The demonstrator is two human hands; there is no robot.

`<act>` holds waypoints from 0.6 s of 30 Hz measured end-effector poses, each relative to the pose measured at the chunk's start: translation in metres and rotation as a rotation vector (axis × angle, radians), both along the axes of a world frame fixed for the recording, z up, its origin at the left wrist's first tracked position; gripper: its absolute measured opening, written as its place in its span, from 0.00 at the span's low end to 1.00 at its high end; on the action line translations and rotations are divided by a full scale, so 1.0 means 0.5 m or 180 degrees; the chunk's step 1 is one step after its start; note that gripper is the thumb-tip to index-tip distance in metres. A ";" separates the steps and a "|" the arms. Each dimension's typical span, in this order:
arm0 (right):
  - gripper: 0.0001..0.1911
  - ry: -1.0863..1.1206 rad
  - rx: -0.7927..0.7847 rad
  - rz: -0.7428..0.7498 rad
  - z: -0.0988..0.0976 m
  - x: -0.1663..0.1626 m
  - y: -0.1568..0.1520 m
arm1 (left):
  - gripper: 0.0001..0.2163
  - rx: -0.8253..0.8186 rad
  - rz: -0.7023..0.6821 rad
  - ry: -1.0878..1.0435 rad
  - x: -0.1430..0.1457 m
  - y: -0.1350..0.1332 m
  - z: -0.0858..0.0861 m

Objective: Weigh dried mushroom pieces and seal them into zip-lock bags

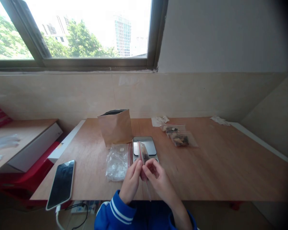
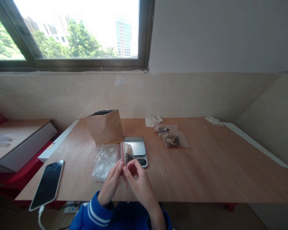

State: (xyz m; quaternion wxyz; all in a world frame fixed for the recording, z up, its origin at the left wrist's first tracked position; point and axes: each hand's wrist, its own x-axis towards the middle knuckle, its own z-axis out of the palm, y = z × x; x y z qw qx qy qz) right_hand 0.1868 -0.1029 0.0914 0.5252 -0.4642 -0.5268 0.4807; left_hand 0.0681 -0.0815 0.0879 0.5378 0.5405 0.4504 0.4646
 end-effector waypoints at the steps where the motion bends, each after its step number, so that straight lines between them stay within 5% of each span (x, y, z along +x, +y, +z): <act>1: 0.16 -0.0084 0.0003 0.0002 0.000 -0.001 0.000 | 0.19 0.0000 -0.0037 -0.0015 -0.002 0.000 -0.001; 14: 0.12 -0.1221 0.0554 0.0149 -0.017 -0.007 0.036 | 0.17 0.0395 -0.0069 0.0723 -0.018 0.015 -0.008; 18: 0.15 -0.1074 0.0540 -0.0844 -0.035 0.036 0.058 | 0.17 0.0421 0.0404 0.0949 -0.058 0.022 0.009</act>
